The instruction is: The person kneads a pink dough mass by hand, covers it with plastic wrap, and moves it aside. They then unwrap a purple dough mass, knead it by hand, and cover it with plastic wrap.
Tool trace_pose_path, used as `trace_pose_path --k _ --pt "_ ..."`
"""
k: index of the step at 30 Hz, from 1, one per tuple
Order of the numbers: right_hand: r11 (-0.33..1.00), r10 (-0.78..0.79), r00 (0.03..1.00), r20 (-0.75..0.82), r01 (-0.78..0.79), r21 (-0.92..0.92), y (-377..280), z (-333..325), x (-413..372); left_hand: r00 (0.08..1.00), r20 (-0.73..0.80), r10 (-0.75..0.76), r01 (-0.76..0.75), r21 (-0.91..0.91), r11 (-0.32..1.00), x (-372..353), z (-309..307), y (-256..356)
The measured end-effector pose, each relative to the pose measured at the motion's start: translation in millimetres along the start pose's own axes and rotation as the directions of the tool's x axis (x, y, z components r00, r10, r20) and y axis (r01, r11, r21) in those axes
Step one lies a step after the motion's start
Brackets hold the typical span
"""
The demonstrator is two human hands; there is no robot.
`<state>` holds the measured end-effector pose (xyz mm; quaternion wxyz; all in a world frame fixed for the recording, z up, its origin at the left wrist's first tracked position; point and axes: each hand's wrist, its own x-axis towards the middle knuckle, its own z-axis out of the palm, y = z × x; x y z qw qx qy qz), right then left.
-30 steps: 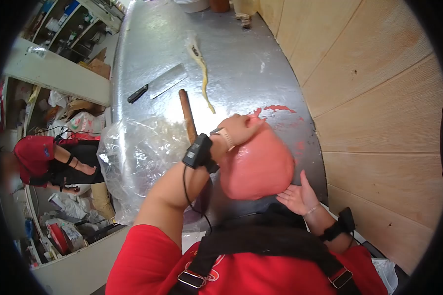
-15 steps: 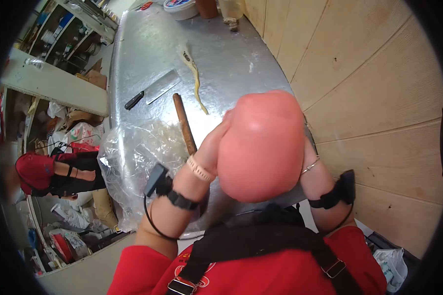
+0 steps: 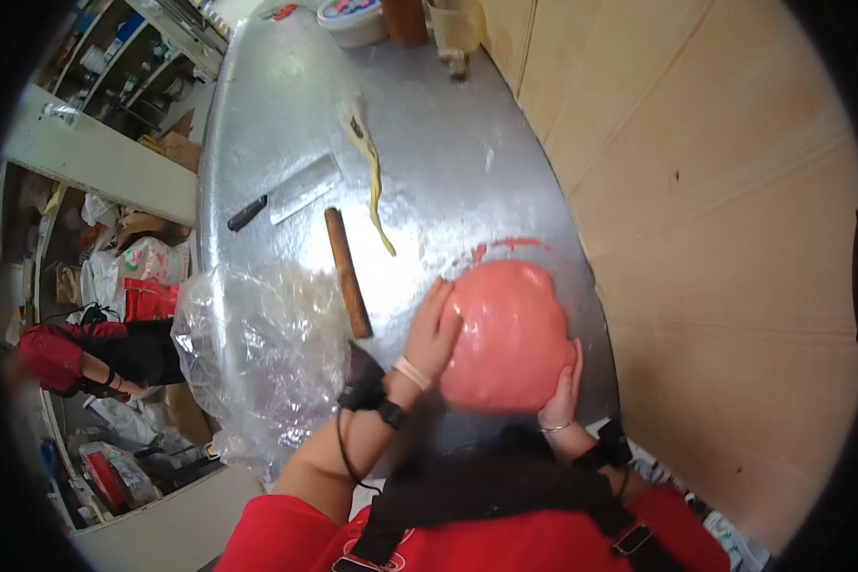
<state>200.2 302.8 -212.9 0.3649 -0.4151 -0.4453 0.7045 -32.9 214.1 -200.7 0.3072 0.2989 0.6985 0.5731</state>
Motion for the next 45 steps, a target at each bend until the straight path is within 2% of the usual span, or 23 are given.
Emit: trace_pose_path --k 1,3,5,8,9,11,13,15,16,17,18,19,23,24,26,30,33,37,38,40,42,44,45 --pt "0.995 0.012 0.999 0.051 -0.017 0.098 7 12 27 0.992 0.021 0.122 -0.123 0.265 0.956 7 8 2" --pt "0.935 0.118 0.976 0.185 -0.172 0.311 18 33 68 0.961 0.083 -0.263 0.276 -0.311 0.910 30 17 14" --pt "0.713 0.320 0.859 0.399 -0.496 0.496 -4 63 99 0.647 0.485 -0.588 0.705 -0.674 0.220 51 12 52" --pt "0.811 0.220 0.821 0.528 -0.454 0.369 -31 103 148 0.923 0.312 -0.227 0.385 -0.757 0.528 66 6 67" --pt "0.745 0.157 0.709 0.688 -0.542 0.389 -53 116 149 0.966 0.228 -0.123 0.255 -0.750 0.610 56 5 71" --pt "0.578 -0.004 0.444 0.896 -0.730 0.364 -98 130 128 0.888 0.417 -0.196 0.446 -0.885 0.136 45 -16 68" --pt "0.893 0.118 0.750 0.651 -0.367 0.261 -49 96 138 0.930 0.331 -0.161 0.367 -0.845 0.388 42 -32 77" --pt "0.958 0.271 0.859 0.435 -0.286 -0.031 -47 75 125 0.912 0.264 -0.314 0.406 -0.688 0.601 31 -44 69" --pt "0.987 0.088 0.901 0.425 -0.020 -0.162 -36 65 110 0.929 0.211 -0.306 0.359 -0.306 0.882 24 -49 51" --pt "0.949 0.041 0.943 0.331 0.067 -0.307 -35 47 98 0.947 0.166 -0.274 0.250 0.148 0.957 9 -50 32" --pt "0.882 -0.032 0.967 0.253 0.147 -0.447 -40 28 96 0.985 -0.168 0.048 0.092 0.731 0.677 -23 -37 42" --pt "0.788 -0.113 0.976 0.185 0.202 -0.582 -46 19 95 0.958 -0.256 0.126 0.120 0.762 0.636 -45 -34 55" --pt "0.722 -0.123 0.777 0.618 0.497 -0.481 -94 77 148 0.929 -0.198 -0.312 0.326 0.041 0.944 -116 -11 15" --pt "0.694 -0.041 0.710 0.703 0.527 -0.491 -92 100 161 0.707 0.002 -0.707 0.679 -0.281 0.678 -113 -8 40" --pt "0.596 0.095 0.564 0.820 0.628 -0.501 -52 122 182 0.737 0.057 -0.673 0.608 -0.490 0.624 -100 -8 43" --pt "0.774 0.479 0.585 0.654 0.070 -0.630 -56 122 175 0.863 0.077 -0.500 0.386 -0.738 0.554 -68 2 24" --pt "0.702 0.669 0.437 0.602 -0.637 -0.318 -32 110 145 0.891 0.102 -0.443 0.310 -0.848 0.430 -32 9 29" --pt "0.687 0.505 0.534 0.678 -0.724 0.058 -63 111 106 0.952 0.249 -0.177 0.296 -0.894 0.337 -14 -3 55" --pt "0.708 0.503 0.562 0.657 -0.704 0.060 -78 112 99 0.921 0.379 -0.091 0.390 -0.901 0.188 -13 -10 56" --pt "0.759 0.450 0.625 0.637 -0.644 0.095 -82 106 105 0.946 0.272 -0.179 0.325 -0.749 0.577 7 -9 55" --pt "0.921 0.210 0.930 0.300 -0.085 -0.381 -34 59 128 0.950 0.145 -0.278 0.309 -0.291 0.905 10 -13 57" --pt "0.646 -0.101 0.990 0.102 0.144 -0.749 -45 24 111 0.933 -0.043 -0.357 0.342 0.407 0.847 -7 -25 51" --pt "0.727 -0.110 0.992 0.055 0.118 -0.677 -53 4 98 0.925 -0.143 -0.352 0.348 0.691 0.633 -12 -28 47"
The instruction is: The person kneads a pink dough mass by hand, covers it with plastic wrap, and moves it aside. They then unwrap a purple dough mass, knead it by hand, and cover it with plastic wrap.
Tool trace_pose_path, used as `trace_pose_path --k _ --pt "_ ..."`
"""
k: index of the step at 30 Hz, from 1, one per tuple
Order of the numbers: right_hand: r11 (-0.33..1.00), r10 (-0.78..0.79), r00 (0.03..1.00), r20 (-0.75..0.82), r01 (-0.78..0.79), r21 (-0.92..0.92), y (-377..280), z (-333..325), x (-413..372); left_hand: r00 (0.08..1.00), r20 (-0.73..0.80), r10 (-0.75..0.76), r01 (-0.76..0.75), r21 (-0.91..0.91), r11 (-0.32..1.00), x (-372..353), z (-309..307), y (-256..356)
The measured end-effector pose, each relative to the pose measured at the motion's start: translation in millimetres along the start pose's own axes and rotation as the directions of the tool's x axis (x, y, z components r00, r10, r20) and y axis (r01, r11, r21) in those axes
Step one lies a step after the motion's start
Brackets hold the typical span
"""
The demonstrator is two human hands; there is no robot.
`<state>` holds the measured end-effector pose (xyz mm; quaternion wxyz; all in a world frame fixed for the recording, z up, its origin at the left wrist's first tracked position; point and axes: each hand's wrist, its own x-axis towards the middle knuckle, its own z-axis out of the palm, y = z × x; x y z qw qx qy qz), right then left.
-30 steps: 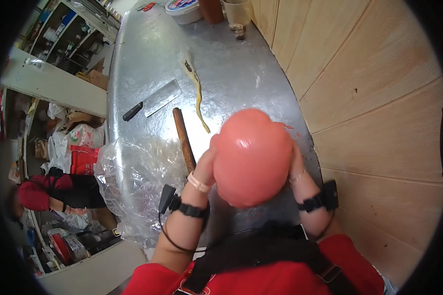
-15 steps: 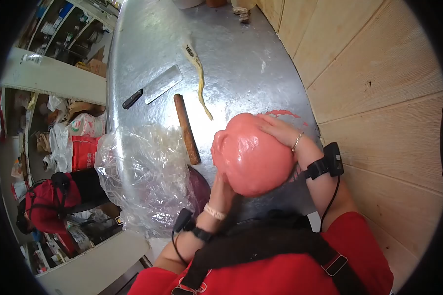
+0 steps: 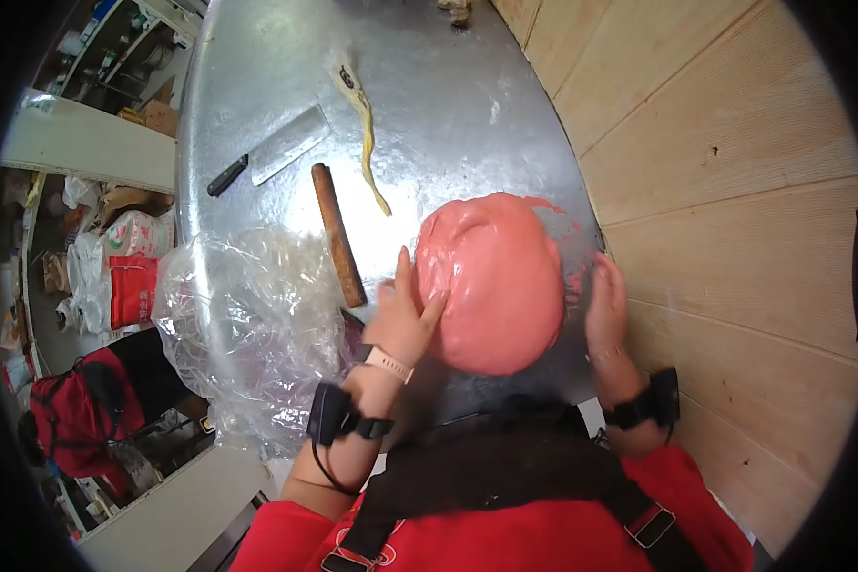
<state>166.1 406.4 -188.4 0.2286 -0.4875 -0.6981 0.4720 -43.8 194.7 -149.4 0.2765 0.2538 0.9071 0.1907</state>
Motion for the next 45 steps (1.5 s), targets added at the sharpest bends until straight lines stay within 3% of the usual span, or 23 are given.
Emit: trace_pose_path --k 1,4,6,10,12,16,17,20,21,22,24,26,27,28,30,32,35,36,39,42,43,44,45 --pt "0.994 0.037 0.999 -0.029 -0.034 0.103 7 -16 -18 0.962 -0.223 0.159 -0.062 0.389 0.919 -8 -17 9" --pt "0.821 0.278 0.948 0.157 -0.319 0.473 15 -24 -79 0.847 -0.408 0.341 -0.299 0.164 0.940 19 -43 18" --pt "0.781 0.167 0.962 0.217 -0.263 0.567 24 1 -99 0.785 -0.340 0.518 -0.595 -0.181 0.783 55 -28 27" --pt "0.896 0.019 0.999 0.039 -0.034 0.442 3 69 -77 0.680 -0.081 0.729 -0.729 -0.174 0.662 111 4 56" --pt "0.857 -0.082 0.995 -0.051 0.097 0.506 -15 88 -36 0.886 0.211 0.414 -0.235 -0.565 0.791 138 1 62" --pt "0.490 -0.032 0.888 0.459 -0.386 0.782 -14 97 52 0.694 0.685 0.223 0.596 -0.720 0.357 120 -21 59" --pt "0.375 -0.072 0.820 0.568 -0.505 0.777 -14 98 69 0.715 0.658 0.237 0.539 -0.735 0.412 112 -18 49" --pt "0.737 0.027 0.713 0.701 -0.488 0.468 -14 86 72 0.706 0.706 0.052 0.642 -0.670 0.373 87 4 6" --pt "0.851 0.079 0.662 0.745 -0.434 0.296 -20 75 73 0.819 0.573 -0.003 0.512 -0.729 0.455 73 -2 -2" --pt "0.988 0.031 0.789 0.613 -0.118 0.103 -36 57 68 0.906 0.421 -0.040 0.373 -0.752 0.543 56 -16 -5" --pt "0.797 -0.250 0.883 0.397 0.420 -0.434 -64 25 56 0.997 -0.012 -0.071 0.049 -0.602 0.797 20 -28 -6" --pt "0.963 -0.257 0.833 0.491 0.266 0.053 -66 36 70 0.863 -0.496 0.095 -0.172 -0.113 0.979 -20 -27 -9" --pt "0.944 -0.286 0.804 0.522 0.144 0.296 -71 45 80 0.936 -0.347 0.060 -0.158 -0.264 0.951 -34 -9 -21" --pt "0.964 -0.257 0.738 0.623 0.151 0.219 -76 56 87 0.981 -0.187 0.048 -0.121 -0.404 0.906 -43 17 -32" --pt "0.979 -0.171 0.585 0.792 0.191 0.071 -75 85 100 0.977 -0.201 0.066 -0.164 -0.528 0.833 -44 39 -18" --pt "0.953 -0.087 0.513 0.854 -0.207 0.221 -53 102 99 0.964 -0.257 -0.073 -0.104 -0.613 0.783 -24 58 -17" --pt "0.633 0.145 0.390 0.909 -0.743 0.218 -64 99 70 0.999 0.045 0.022 0.047 -0.995 -0.093 12 40 12" --pt "0.442 0.285 0.312 0.906 -0.882 0.164 -82 91 53 0.987 0.099 0.123 0.117 -0.982 -0.149 13 30 19" --pt "0.549 -0.167 0.589 0.791 -0.611 0.571 -72 89 42 0.868 0.105 0.485 0.238 -0.946 -0.221 25 -27 57" --pt "0.097 -0.018 0.514 0.857 -0.853 0.514 -81 37 9 0.879 0.241 0.412 0.160 -0.962 0.221 50 -49 69" --pt "0.114 0.156 0.663 0.732 -0.749 0.653 -66 35 2 0.930 0.043 0.365 -0.197 -0.781 0.593 66 -42 71" --pt "0.659 0.202 0.739 0.642 -0.588 0.469 -45 27 4 0.903 -0.204 0.377 -0.429 -0.432 0.793 71 -43 62" --pt "0.962 0.180 0.819 0.545 -0.261 0.076 -20 12 7 0.794 -0.406 0.453 -0.490 0.015 0.871 64 -59 59"
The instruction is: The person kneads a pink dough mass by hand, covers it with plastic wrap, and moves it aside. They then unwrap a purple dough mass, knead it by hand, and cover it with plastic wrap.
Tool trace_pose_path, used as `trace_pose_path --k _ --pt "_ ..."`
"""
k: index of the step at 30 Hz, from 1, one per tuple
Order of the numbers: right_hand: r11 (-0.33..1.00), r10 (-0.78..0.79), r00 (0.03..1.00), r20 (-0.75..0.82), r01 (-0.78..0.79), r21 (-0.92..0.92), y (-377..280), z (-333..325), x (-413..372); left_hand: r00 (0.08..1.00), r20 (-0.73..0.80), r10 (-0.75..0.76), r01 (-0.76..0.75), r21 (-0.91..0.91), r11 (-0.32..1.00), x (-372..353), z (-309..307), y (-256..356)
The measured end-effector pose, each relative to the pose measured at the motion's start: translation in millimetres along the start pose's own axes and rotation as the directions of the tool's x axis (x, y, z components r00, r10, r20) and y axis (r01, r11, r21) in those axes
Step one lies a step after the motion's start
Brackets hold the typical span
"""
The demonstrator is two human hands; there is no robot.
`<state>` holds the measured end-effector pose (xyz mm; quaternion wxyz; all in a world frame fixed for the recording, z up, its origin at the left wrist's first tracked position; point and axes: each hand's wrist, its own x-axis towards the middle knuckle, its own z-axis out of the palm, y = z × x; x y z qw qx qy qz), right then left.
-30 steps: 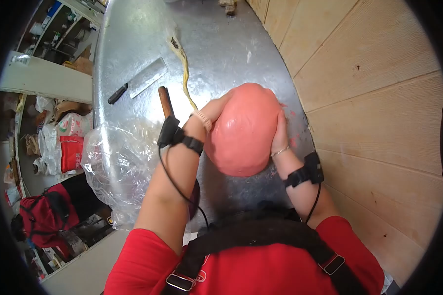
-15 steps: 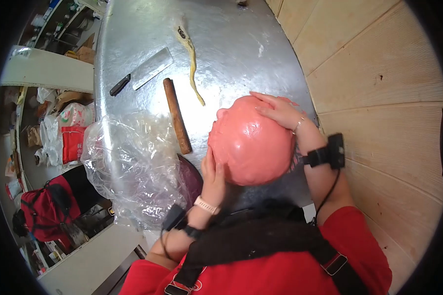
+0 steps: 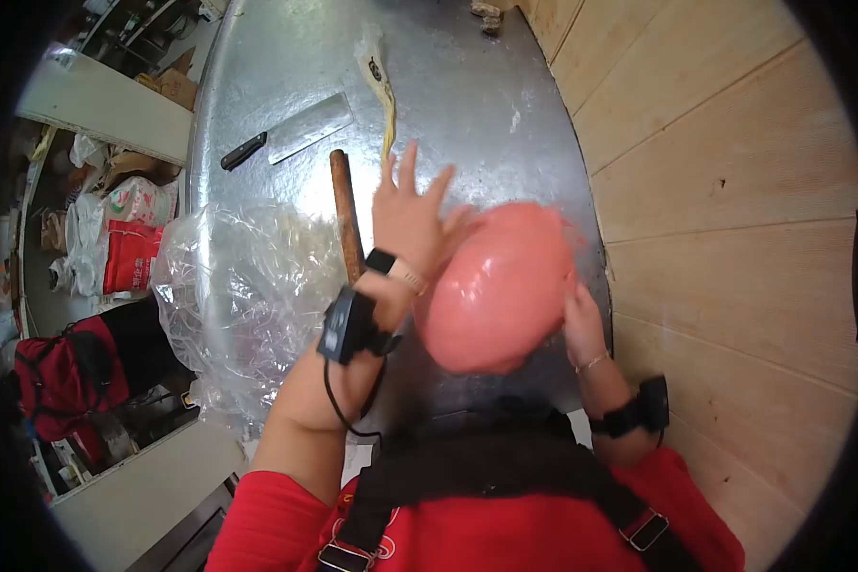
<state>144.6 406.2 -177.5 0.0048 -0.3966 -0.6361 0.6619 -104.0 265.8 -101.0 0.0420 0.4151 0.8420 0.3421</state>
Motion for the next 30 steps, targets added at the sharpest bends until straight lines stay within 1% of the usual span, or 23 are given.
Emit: trace_pose_path --k 1,2,3,5,8,11,12,13,14,15,16,17,18,20,21,22,23,25,26,27,28,29,30 --pt "0.977 -0.180 0.954 -0.241 0.146 -0.152 2 6 -9 0.970 -0.144 0.194 -0.115 0.432 0.894 0 -9 0" --pt "0.917 -0.344 0.819 -0.460 0.188 -0.351 3 12 -17 0.973 -0.174 0.155 -0.105 0.265 0.959 -10 1 -8" --pt "0.805 -0.489 0.802 -0.342 0.265 -0.531 -21 18 -17 0.989 -0.029 0.148 -0.148 0.022 0.989 -21 10 -9" --pt "0.472 -0.666 0.746 -0.012 0.409 -0.781 -69 21 -2 0.918 0.229 0.323 -0.319 -0.054 0.946 -39 26 22" --pt "0.317 -0.598 0.800 0.049 0.293 -0.902 -33 57 51 0.945 0.227 0.236 -0.267 0.117 0.956 -56 78 22" --pt "0.312 -0.556 0.829 0.064 0.280 -0.908 -29 43 75 0.889 0.302 0.343 -0.400 0.152 0.904 -31 89 11" --pt "0.523 -0.419 0.906 0.051 0.287 -0.803 -43 27 78 0.842 0.456 0.288 -0.338 0.029 0.941 -19 98 0" --pt "0.704 -0.277 0.957 0.081 0.259 -0.662 -63 7 83 0.878 0.443 0.182 -0.097 -0.207 0.974 -1 83 -2" --pt "0.852 -0.123 0.981 0.147 0.180 -0.492 -72 -3 86 0.881 0.468 0.069 0.157 -0.427 0.891 8 65 -8" --pt "0.754 -0.284 0.956 0.077 0.272 -0.598 -67 0 87 0.930 0.362 0.061 0.002 -0.171 0.985 5 48 7" --pt "0.633 -0.442 0.897 0.026 0.332 -0.699 -58 5 89 0.967 0.250 0.053 -0.087 0.129 0.988 1 32 22" --pt "0.494 -0.586 0.810 0.000 0.358 -0.792 -46 14 90 0.970 0.221 0.099 -0.141 0.179 0.974 -10 47 20" --pt "0.432 -0.563 0.825 0.053 0.349 -0.832 -27 32 92 0.970 0.200 0.141 -0.186 0.227 0.956 -27 66 15" --pt "0.656 -0.447 0.883 0.140 0.430 -0.620 -38 25 93 0.962 0.162 0.218 -0.257 0.283 0.924 -30 74 15" --pt "0.743 -0.416 0.889 0.189 0.453 -0.493 -51 17 104 0.942 0.304 0.142 -0.161 0.039 0.986 1 70 -1" --pt "0.974 -0.070 0.966 0.248 0.120 -0.193 -54 -1 110 0.872 0.482 0.088 0.012 -0.199 0.980 28 65 -28" --pt "0.984 -0.112 0.986 0.127 0.128 -0.127 -43 -9 96 0.750 0.658 0.072 0.249 -0.381 0.890 27 58 -50" --pt "0.969 -0.246 0.960 -0.137 0.247 -0.011 -49 -24 103 0.960 0.260 -0.105 0.192 -0.337 0.922 3 24 -68" --pt "0.974 -0.222 0.965 -0.138 0.225 0.004 -31 -26 105 0.878 0.375 -0.297 0.409 -0.269 0.872 -9 10 -53" --pt "0.980 -0.183 0.981 -0.069 0.177 -0.094 -21 -19 95 0.748 0.470 -0.469 0.599 -0.173 0.782 -26 -3 -38" --pt "0.968 -0.168 0.986 -0.011 0.163 -0.192 -20 -12 92 0.771 0.428 -0.471 0.602 -0.249 0.759 -62 34 -65" --pt "0.950 -0.274 0.959 -0.069 0.259 -0.172 0 -7 106 0.804 0.374 -0.463 0.582 -0.330 0.743 -80 72 -94" --pt "0.992 -0.108 0.993 0.055 0.111 -0.065 -13 1 103 0.806 0.324 -0.495 0.587 -0.333 0.738 -74 68 -66"
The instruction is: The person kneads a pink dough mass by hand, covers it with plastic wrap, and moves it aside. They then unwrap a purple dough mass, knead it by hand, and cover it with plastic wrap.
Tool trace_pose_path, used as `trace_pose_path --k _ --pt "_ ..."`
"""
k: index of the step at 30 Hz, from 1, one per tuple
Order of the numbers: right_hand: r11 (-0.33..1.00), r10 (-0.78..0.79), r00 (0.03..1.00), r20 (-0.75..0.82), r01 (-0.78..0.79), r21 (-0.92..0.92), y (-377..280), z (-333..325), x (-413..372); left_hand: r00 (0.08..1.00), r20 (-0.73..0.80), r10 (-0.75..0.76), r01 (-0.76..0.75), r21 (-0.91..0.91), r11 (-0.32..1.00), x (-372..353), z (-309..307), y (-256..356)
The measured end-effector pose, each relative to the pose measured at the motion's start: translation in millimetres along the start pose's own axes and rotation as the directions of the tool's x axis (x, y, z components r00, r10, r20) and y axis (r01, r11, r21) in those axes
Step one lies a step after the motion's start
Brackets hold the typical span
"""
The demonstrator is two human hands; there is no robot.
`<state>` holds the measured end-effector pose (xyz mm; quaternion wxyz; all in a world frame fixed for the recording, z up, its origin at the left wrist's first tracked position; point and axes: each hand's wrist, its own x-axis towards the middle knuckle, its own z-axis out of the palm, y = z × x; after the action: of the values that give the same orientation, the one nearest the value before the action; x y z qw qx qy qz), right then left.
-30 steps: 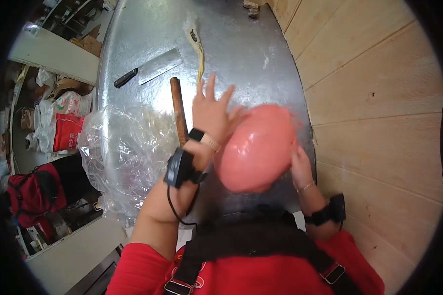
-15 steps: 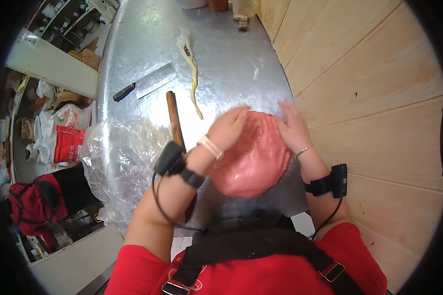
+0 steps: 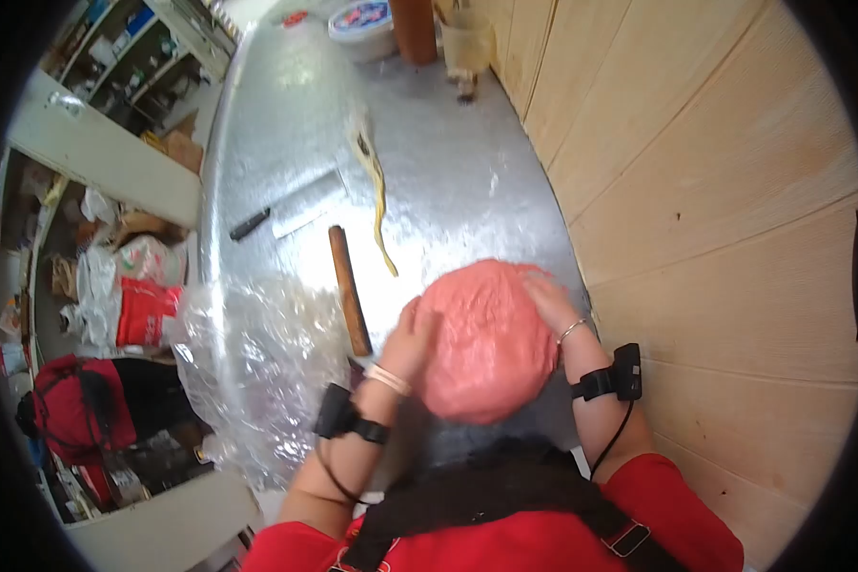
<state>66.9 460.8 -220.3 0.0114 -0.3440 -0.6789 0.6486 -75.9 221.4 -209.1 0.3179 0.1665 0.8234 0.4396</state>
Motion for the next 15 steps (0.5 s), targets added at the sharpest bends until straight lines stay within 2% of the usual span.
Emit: trace_pose_path --k 1,2,3,4,5,6,7,9,10,11,12,13,14,15 --pt "0.979 0.082 0.992 0.096 -0.099 0.180 -23 17 -5 0.999 -0.049 -0.024 0.024 -0.008 1.000 -16 8 26" --pt "0.916 0.150 0.966 0.212 -0.216 0.337 -41 33 -13 0.990 0.110 -0.086 0.114 -0.288 0.951 -14 6 37" --pt "0.844 0.181 0.943 0.278 -0.294 0.448 -50 39 -19 0.956 0.277 -0.094 0.233 -0.529 0.816 -6 4 50" --pt "0.756 0.200 0.915 0.350 -0.371 0.540 -58 43 -21 0.900 0.433 -0.048 0.370 -0.700 0.611 1 1 62" --pt "0.652 0.201 0.883 0.424 -0.444 0.614 -68 46 -18 0.886 0.463 0.009 0.368 -0.715 0.595 5 -5 75" --pt "0.679 0.117 0.912 0.393 -0.362 0.639 -94 44 -31 0.868 0.494 0.056 0.376 -0.726 0.576 5 -11 86" --pt "0.658 0.156 0.886 0.437 -0.423 0.623 -100 41 -29 0.844 0.529 0.088 0.402 -0.733 0.549 0 -14 88" --pt "0.584 0.273 0.801 0.533 -0.578 0.570 -99 29 -32 0.766 0.630 -0.130 0.574 -0.579 0.579 11 -13 92" --pt "0.623 0.407 0.798 0.444 -0.598 0.504 -86 25 -24 0.712 0.664 -0.229 0.646 -0.491 0.584 15 -12 93" --pt "0.870 0.408 0.898 0.163 -0.436 0.228 -69 23 -25 0.841 0.436 -0.321 0.432 -0.184 0.883 7 -11 94" --pt "0.951 0.263 0.960 -0.099 -0.275 -0.141 -68 21 -28 0.950 0.185 -0.252 0.205 0.239 0.949 4 -11 104" --pt "0.840 0.001 0.961 -0.278 -0.152 -0.522 -73 18 -22 0.999 -0.018 -0.041 0.042 0.651 0.758 7 -12 116" --pt "0.842 -0.134 0.954 -0.268 -0.033 -0.539 -73 13 -26 0.896 -0.184 0.404 -0.113 0.786 0.608 2 -16 113" --pt "0.728 -0.307 0.929 -0.205 0.090 -0.679 -69 18 -28 0.788 -0.196 0.584 -0.244 0.771 0.588 1 -27 121"
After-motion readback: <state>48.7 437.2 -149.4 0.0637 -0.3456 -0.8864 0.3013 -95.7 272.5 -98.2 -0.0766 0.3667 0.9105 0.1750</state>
